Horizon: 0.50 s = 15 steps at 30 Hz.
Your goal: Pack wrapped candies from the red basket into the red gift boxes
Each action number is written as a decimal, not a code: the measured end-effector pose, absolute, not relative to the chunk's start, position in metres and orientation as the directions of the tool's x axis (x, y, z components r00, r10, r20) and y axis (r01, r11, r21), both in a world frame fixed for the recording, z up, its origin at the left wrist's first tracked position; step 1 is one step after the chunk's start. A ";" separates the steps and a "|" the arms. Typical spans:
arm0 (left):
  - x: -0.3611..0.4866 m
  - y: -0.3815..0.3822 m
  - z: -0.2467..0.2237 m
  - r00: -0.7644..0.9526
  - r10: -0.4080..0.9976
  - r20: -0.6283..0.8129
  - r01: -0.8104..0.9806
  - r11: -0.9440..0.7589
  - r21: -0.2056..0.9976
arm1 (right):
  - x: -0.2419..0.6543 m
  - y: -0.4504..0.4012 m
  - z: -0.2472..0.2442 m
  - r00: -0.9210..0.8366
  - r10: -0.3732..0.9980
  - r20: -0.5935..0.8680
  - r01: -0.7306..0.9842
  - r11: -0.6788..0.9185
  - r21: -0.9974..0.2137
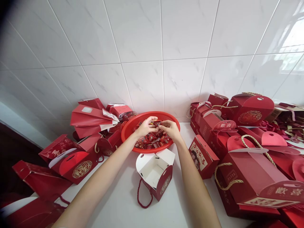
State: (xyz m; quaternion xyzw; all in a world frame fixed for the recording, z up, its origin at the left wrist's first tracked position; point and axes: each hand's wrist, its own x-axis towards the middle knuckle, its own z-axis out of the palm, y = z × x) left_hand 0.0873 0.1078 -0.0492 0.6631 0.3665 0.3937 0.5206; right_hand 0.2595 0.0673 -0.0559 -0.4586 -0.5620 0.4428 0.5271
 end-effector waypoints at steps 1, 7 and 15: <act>0.087 0.107 -0.049 0.421 0.896 0.140 0.073 -0.188 0.980 | 0.259 0.067 -0.055 -0.028 0.983 0.183 0.047 0.184 -0.982; 0.088 0.106 -0.048 0.456 0.885 0.099 0.114 -0.168 0.979 | 0.259 0.069 -0.058 -0.041 0.970 0.240 0.074 0.242 -0.967; 0.090 0.108 -0.050 0.422 0.898 0.121 0.165 -0.208 0.964 | 0.255 0.071 -0.059 0.077 0.974 0.213 -0.027 0.215 -0.976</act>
